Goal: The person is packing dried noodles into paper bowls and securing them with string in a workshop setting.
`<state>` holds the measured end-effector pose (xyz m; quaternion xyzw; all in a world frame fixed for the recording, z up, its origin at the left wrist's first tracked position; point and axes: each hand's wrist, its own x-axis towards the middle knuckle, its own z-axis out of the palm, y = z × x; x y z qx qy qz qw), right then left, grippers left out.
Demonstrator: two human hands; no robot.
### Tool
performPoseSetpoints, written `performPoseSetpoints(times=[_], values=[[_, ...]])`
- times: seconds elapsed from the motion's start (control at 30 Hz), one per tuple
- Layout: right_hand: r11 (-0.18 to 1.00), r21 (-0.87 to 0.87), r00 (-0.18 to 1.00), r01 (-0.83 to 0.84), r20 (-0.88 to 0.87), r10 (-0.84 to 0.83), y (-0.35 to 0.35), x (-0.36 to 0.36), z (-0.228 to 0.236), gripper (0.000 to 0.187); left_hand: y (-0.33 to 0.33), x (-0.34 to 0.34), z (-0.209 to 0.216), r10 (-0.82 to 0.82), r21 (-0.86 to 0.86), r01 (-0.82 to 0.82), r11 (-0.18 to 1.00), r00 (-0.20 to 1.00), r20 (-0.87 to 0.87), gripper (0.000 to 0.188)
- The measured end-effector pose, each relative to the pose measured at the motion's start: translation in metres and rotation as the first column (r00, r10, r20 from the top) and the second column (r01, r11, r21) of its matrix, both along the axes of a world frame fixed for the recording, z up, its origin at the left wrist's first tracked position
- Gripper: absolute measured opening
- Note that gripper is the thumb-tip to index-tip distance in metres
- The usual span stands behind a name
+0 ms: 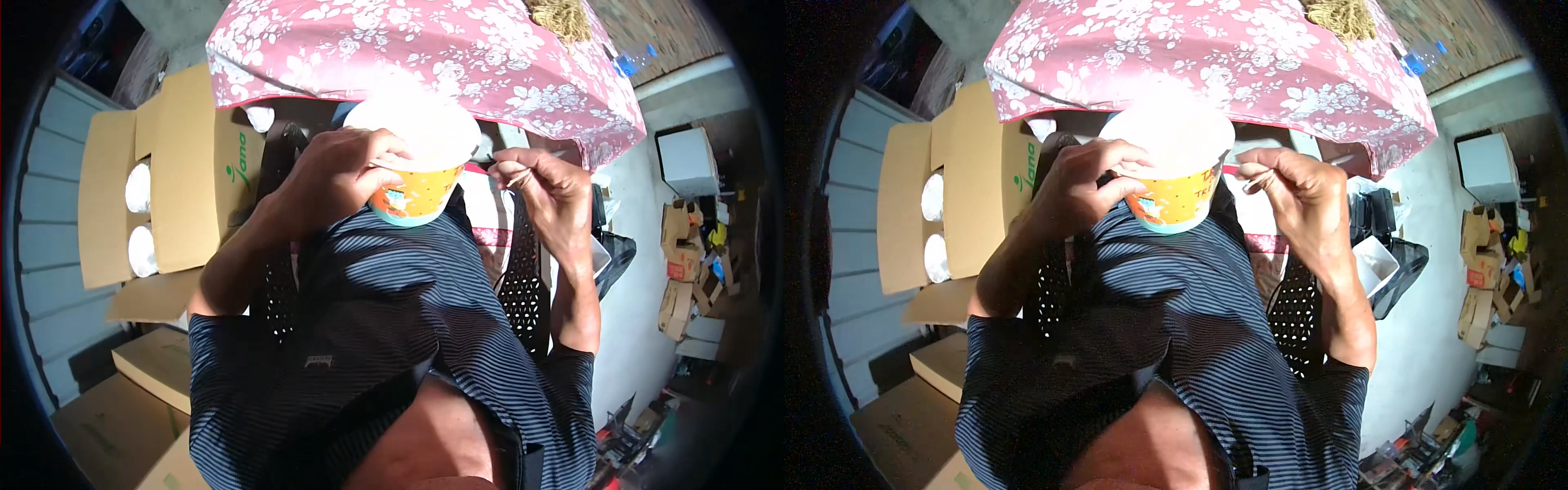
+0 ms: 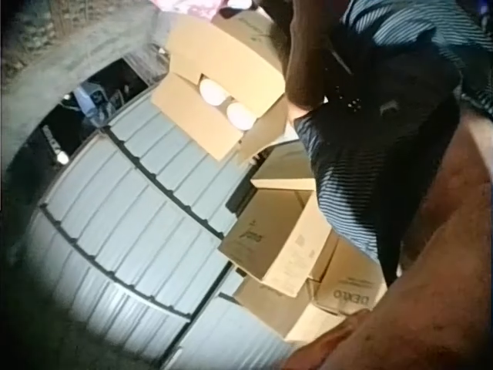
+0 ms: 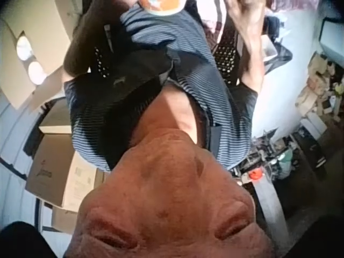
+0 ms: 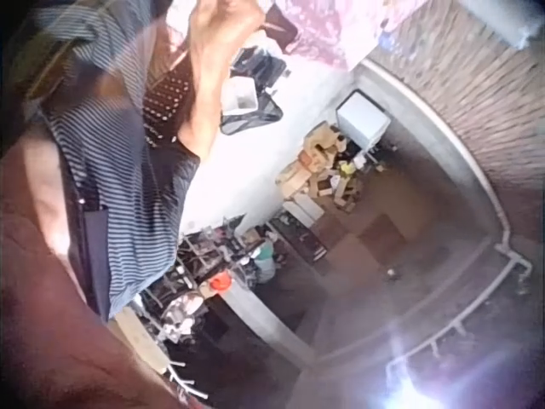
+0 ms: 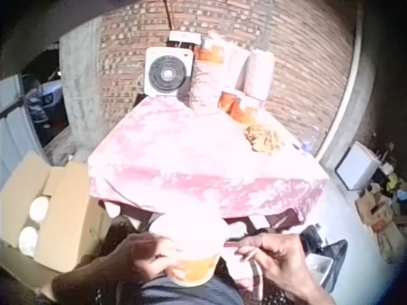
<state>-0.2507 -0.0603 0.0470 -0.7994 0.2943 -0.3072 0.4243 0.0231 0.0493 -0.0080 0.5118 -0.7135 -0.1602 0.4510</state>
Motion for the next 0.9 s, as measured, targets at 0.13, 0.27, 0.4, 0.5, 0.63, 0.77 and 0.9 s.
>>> performPoseSetpoints(times=[0.13, 0.27, 0.4, 0.5, 0.63, 0.77, 0.9], values=[[0.999, 0.036, 0.991, -0.034, -0.126, 0.039, 0.01, 0.007, -0.008, 0.018, 0.004, -0.005, 0.002, 0.061, -0.209, -0.026, 0.978, 0.985, 0.159, 0.019], [0.989, 0.146, 0.975, -0.015, -0.216, 0.047, 0.015, 0.008, 0.001, 0.024, 0.017, -0.012, 0.009, 0.047, -0.09, -0.031, 0.995, 0.983, 0.178, 0.015], [0.987, 0.153, 0.968, 0.041, -0.252, -0.002, 0.019, 0.009, 0.014, 0.027, 0.004, -0.028, 0.012, 0.015, -0.136, -0.009, 0.991, 0.999, 0.042, 0.023], [0.983, 0.165, 0.954, 0.082, -0.299, -0.03, 0.014, 0.009, 0.019, 0.023, -0.02, -0.019, 0.013, -0.151, 0.065, 0.152, 0.986, 0.988, -0.031, 0.044], [1.0, -0.019, 0.948, -0.007, -0.318, 0.0, 0.012, 0.013, 0.008, 0.016, -0.025, -0.02, 0.019, -0.152, -0.078, 0.154, 0.985, 0.988, 0.034, 0.05], [0.991, -0.12, 0.944, -0.061, -0.329, 0.018, 0.018, 0.021, 0.001, 0.01, -0.023, -0.034, 0.017, -0.188, -0.078, 0.184, 0.98, 0.981, -0.049, 0.049], [0.951, -0.293, 0.918, -0.094, -0.394, -0.031, 0.02, 0.025, 0.001, 0.01, -0.025, -0.041, 0.019, -0.162, -0.225, 0.156, 0.962, 0.987, -0.009, 0.035]])
